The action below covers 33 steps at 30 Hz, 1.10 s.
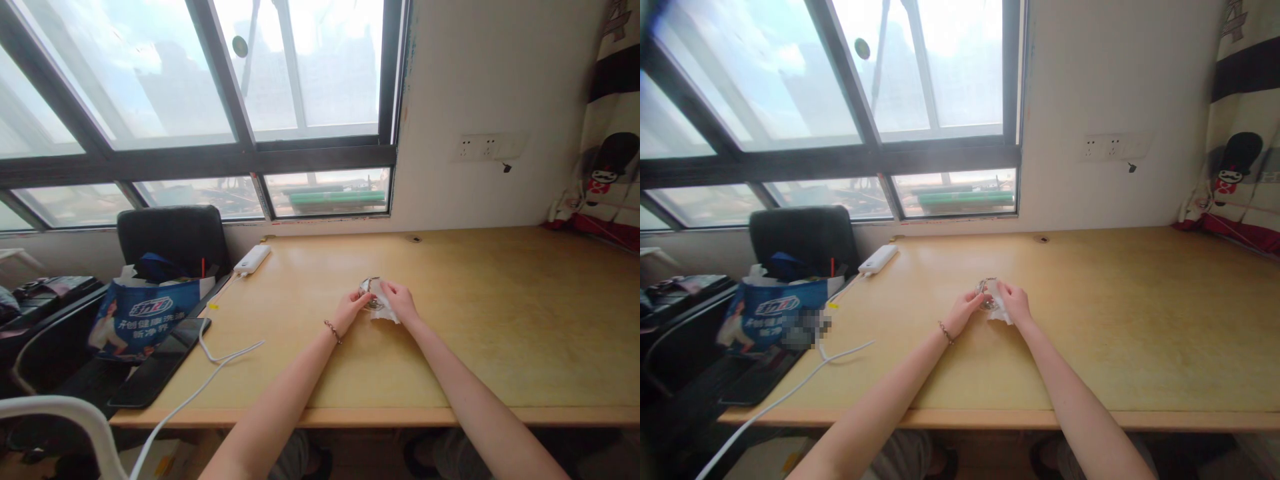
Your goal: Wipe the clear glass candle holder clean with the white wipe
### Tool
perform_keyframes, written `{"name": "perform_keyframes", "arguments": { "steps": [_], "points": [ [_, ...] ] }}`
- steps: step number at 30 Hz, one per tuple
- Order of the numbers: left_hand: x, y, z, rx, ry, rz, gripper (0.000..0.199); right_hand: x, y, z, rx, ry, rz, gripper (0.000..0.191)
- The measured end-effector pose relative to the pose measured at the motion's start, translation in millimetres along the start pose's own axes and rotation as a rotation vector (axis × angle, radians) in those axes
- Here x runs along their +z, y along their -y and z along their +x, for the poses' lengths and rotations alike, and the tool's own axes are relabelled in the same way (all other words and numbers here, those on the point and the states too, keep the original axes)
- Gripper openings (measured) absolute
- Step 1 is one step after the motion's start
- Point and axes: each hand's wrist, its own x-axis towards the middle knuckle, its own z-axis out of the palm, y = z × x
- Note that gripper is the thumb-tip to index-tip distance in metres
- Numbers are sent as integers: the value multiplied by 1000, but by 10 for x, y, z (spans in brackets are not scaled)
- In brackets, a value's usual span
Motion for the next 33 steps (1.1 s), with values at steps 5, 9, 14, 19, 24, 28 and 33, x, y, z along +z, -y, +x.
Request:
{"name": "perform_keyframes", "arguments": {
  "steps": [5, 9, 14, 19, 24, 28, 33],
  "points": [
    [19, -7, -7, 11, 15, -16, 33, 4, -27, -9, -18, 62, -138, 25],
    [45, -41, -30, 7, 23, -26, 33, 24, -52, -7, 31, 38, -263, 25],
    [32, -61, -49, 11, -13, 39, 36, 25, 45, -108, -116, -104, -480, 38],
    [2, -20, -34, -13, -3, -39, 49, -22, 128, -150, -243, -138, -585, 32],
    [-42, 47, -3, -43, -31, -38, 55, -1, 121, -122, -211, -67, -503, 23],
    [-42, 72, 11, 0, -20, 49, 56, 30, 116, -124, -153, -81, -478, 25],
    [51, 35, -2, 129, 100, 122, 54, 39, 116, -85, 13, -151, -421, 39]
  ]
}}
